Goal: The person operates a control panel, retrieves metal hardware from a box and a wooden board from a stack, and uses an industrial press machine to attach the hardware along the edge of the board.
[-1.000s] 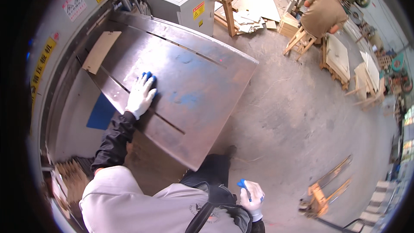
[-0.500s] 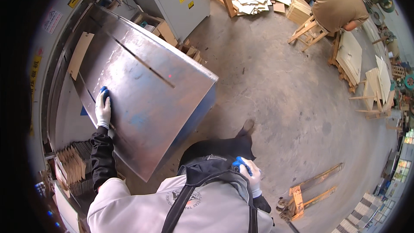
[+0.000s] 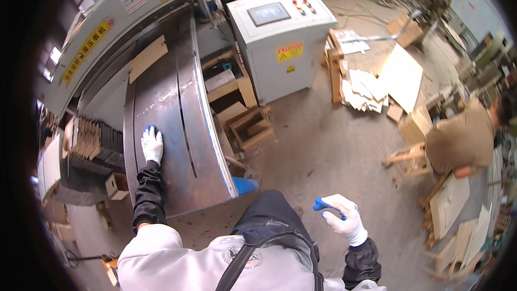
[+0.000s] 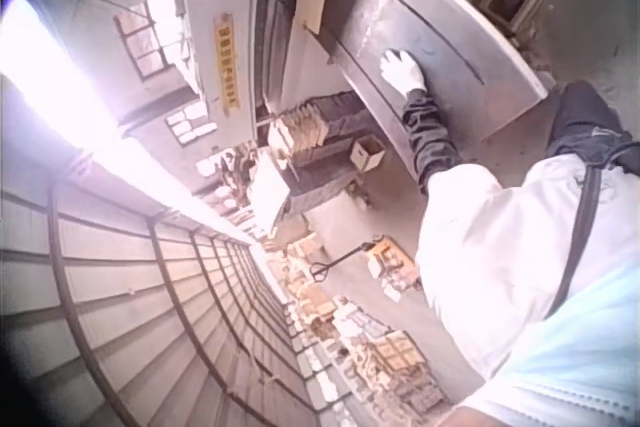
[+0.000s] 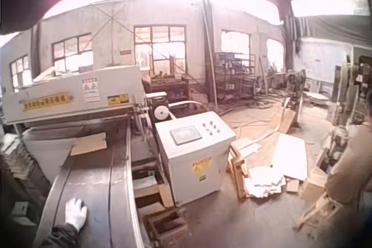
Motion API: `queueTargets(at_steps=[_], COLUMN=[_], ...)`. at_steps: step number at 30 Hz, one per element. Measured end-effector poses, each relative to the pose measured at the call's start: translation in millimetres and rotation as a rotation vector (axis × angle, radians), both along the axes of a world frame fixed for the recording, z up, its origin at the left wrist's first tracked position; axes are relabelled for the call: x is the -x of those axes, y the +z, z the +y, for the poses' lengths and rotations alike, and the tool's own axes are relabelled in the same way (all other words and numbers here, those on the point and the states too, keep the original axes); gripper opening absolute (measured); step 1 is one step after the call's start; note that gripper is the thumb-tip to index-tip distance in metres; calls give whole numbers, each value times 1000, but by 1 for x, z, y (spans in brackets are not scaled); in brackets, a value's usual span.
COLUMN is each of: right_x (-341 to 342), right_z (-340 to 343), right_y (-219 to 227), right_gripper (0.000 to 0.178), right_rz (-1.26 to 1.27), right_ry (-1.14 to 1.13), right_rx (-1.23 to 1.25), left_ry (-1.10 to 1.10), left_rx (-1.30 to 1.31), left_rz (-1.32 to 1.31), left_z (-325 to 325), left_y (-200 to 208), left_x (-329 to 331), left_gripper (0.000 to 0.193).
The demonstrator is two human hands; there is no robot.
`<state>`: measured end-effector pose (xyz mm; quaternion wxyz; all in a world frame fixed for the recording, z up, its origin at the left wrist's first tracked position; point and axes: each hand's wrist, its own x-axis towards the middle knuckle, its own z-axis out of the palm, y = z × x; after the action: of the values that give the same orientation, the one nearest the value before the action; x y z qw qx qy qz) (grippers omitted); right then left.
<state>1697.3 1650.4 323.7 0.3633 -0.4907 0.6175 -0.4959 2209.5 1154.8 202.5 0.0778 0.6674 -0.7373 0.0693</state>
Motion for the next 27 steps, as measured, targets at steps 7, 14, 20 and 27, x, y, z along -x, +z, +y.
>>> queueTargets(at_steps=[7,14,20,27], right_x=[105,161,164,198], right_z=[-111,-119,-382,-771], right_y=[2,-115,-50,11], right_gripper=[37,38,35,19], right_rz=[-265,-173,-427,72], right_ry=[140,-197,271,681], right_rx=[-165,-369,-149,167], left_ry=[25,66,167,590], left_rx=[25,135,113,223], left_rz=[94,121,91,261], left_z=[11,15,-14,-56], left_y=[6,21,9,0], left_x=[11,5,4,16], left_gripper=[51,42,43,31])
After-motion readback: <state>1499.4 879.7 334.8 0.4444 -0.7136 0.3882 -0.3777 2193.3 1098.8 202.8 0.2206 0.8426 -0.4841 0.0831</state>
